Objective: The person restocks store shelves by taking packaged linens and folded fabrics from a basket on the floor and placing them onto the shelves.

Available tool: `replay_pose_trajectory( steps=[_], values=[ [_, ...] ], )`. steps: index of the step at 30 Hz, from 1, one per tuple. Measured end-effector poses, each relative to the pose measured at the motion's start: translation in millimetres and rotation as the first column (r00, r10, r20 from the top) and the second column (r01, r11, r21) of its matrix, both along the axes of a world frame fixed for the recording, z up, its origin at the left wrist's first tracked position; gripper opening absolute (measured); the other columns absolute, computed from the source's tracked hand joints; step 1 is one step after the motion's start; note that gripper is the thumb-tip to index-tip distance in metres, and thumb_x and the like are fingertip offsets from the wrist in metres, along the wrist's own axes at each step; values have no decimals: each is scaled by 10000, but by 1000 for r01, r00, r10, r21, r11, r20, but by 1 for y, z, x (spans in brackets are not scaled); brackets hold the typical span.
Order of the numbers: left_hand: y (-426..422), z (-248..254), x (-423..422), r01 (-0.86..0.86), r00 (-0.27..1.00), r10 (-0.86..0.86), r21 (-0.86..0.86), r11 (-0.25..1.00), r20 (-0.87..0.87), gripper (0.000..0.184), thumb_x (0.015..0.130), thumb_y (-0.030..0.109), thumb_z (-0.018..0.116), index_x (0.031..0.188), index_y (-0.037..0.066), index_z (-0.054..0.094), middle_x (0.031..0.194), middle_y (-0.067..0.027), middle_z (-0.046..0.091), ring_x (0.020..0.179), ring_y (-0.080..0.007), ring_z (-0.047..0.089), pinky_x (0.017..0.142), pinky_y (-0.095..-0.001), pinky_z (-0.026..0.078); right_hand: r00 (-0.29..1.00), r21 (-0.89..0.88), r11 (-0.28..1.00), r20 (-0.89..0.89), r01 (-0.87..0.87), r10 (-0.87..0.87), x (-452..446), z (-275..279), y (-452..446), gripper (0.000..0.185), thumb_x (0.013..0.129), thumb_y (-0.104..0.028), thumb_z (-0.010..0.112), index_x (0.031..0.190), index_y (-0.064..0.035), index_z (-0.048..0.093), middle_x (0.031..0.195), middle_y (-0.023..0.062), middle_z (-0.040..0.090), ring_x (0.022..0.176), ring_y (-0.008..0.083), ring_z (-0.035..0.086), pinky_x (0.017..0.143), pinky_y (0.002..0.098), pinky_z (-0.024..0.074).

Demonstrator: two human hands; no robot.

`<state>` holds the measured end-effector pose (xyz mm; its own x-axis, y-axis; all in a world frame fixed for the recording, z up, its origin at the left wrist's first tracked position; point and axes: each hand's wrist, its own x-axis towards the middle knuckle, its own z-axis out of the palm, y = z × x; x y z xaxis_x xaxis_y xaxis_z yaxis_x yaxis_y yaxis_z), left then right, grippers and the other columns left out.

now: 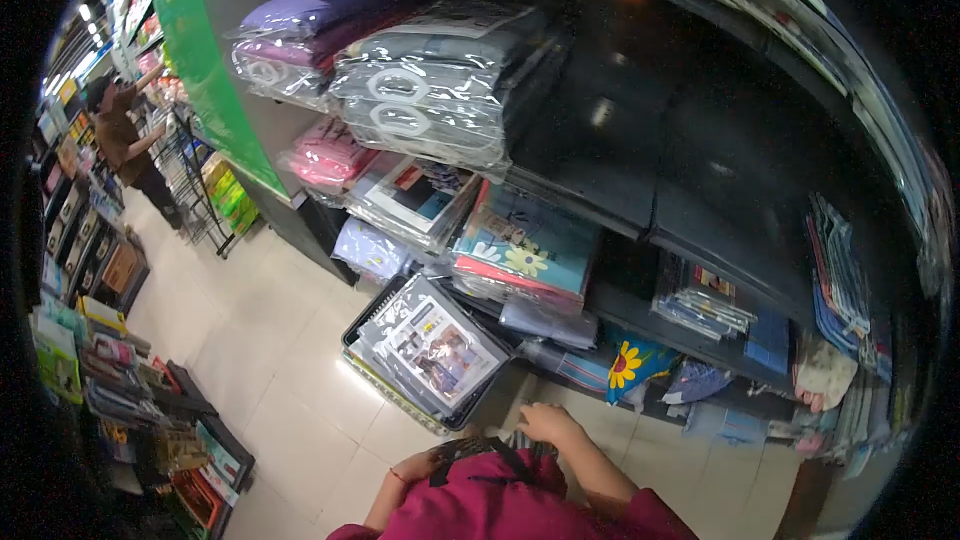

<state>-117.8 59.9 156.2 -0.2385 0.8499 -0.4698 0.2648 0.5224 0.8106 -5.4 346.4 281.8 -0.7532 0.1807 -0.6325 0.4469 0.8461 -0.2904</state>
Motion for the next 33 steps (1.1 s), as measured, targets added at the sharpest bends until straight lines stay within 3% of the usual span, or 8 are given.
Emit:
replay_pose_trajectory(
  steps=[5, 10, 12, 14, 15, 16, 22, 33],
  values=[
    [22, 23, -24, -44, 941, -56, -284, 958, -333, 441, 787, 254, 550, 1139, -3, 481, 956, -240, 591, 888, -356, 578, 748, -415, 464, 998, -129, 991, -60, -23, 15, 12, -22, -23, 331, 777, -297, 521, 974, -34, 562, 896, 186, 605, 861, 363, 580, 729, 464, 461],
    [30, 6, -46, 8, 922, -51, -112, 994, -385, 472, 762, 350, 529, 1157, 100, 465, 886, -229, 592, 814, -388, 580, 705, -462, 462, 973, -172, 984, -213, 47, -84, 11, -22, -46, 283, 749, -212, 484, 946, -25, 561, 863, 201, 606, 822, 374, 585, 703, 471, 465],
    [39, 9, -48, 51, 913, -125, -195, 979, -389, 504, 763, 278, 578, 1149, -23, 459, 956, -260, 586, 886, -371, 579, 751, -419, 471, 963, -209, 976, -245, 62, -114, 18, -30, -49, 291, 750, -209, 493, 966, -26, 560, 870, 204, 606, 828, 380, 581, 712, 478, 455],
    [37, -22, -52, 104, 922, -144, -130, 986, -359, 456, 784, 267, 563, 1133, -11, 472, 945, -236, 594, 860, -352, 590, 728, -412, 479, 953, -192, 978, -272, 86, -138, 30, -38, -52, 294, 746, -207, 511, 975, -29, 558, 865, 209, 603, 818, 381, 580, 708, 484, 447],
    [37, -37, -41, 69, 937, -131, -196, 978, -325, 407, 777, 201, 557, 1169, 139, 471, 918, -262, 561, 878, -425, 531, 771, -508, 417, 963, -202, 975, -230, 95, -142, 35, -39, -52, 295, 745, -207, 516, 972, -24, 559, 857, 212, 603, 814, 380, 580, 704, 484, 447],
    [39, -48, -45, 250, 908, -284, -144, 957, -310, 438, 828, 237, 511, 1233, 121, 391, 955, -301, 554, 881, -459, 524, 721, -483, 442, 972, -213, 972, -188, 103, -145, 39, -40, -51, 296, 744, -208, 521, 969, -19, 560, 849, 214, 602, 810, 380, 580, 701, 484, 447],
    [46, -56, -20, 303, 897, -319, -102, 948, -307, 469, 813, 240, 519, 1241, 101, 389, 979, -300, 542, 901, -460, 513, 750, -485, 435, 989, -216, 972, -92, 94, -116, 56, -52, -46, 303, 772, -251, 537, 954, -8, 537, 809, 217, 597, 791, 385, 575, 682, 475, 453],
    [50, -35, 6, 152, 940, -203, -196, 969, -274, 446, 797, 241, 540, 1170, 18, 442, 941, -296, 558, 878, -439, 533, 742, -474, 442, 994, -232, 973, -105, 5, -30, 42, -43, -38, 281, 745, -209, 504, 899, 16, 574, 866, 214, 613, 847, 360, 591, 687, 488, 462]
  ],
)
